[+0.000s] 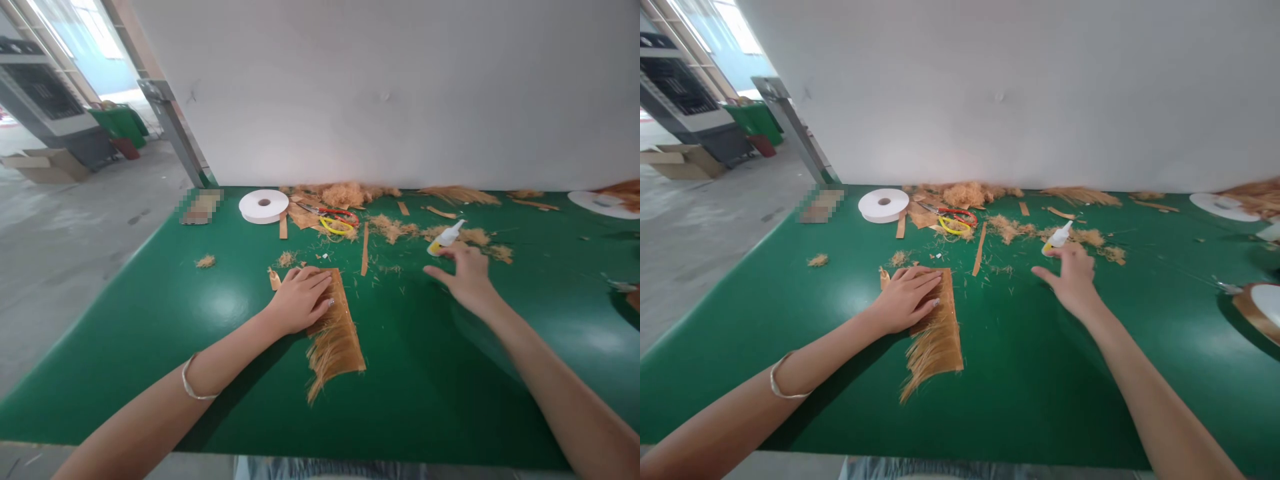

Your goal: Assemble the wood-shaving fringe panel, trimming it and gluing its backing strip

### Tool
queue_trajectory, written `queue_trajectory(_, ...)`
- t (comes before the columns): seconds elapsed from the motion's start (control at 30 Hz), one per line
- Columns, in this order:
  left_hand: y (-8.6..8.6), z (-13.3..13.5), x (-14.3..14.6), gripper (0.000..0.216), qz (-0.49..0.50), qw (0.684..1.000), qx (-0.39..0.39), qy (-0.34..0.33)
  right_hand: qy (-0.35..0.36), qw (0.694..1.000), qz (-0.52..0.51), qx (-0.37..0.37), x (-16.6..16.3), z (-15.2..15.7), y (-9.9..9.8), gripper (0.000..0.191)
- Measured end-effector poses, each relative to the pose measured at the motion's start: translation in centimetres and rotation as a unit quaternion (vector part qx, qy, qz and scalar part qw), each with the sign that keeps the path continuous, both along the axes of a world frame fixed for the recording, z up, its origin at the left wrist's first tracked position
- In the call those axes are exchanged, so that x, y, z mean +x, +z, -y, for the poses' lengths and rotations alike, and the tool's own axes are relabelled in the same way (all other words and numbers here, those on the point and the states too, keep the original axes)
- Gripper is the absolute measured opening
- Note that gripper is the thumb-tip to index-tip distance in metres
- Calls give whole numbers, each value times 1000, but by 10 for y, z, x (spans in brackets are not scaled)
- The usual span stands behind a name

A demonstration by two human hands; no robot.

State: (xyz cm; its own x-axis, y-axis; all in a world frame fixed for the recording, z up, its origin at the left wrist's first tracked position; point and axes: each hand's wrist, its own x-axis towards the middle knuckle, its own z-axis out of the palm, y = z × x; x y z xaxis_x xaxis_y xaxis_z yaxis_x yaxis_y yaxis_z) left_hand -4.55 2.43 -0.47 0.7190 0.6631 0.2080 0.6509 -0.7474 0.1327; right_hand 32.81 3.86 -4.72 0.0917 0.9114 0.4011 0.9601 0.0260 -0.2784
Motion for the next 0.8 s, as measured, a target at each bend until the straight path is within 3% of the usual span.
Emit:
queue_trajectory(0.13, 0, 0, 0, 47, 0, 1000, 6, 6, 66, 992, 65, -88, -33, 18, 7, 35)
queue_trajectory(0.23, 0, 0, -1, 46, 0, 1000, 9, 7, 103, 985, 96, -102, -46, 20, 13, 34)
queue_trajectory(0.47, -1, -1, -1, 44, 17, 1000, 7, -3, 14, 983, 31, -182, -36, 22, 48, 21)
queue_trajectory(0.63, 4, -1, 0, 32, 79, 997, -5, -5, 87, 987, 18, -137, -32, 21, 69, 23)
queue_trajectory(0.8, 23, -29, 22, 25, 197, 974, -104, 44, 149, 985, 2, -83, -39, 15, 62, 27)
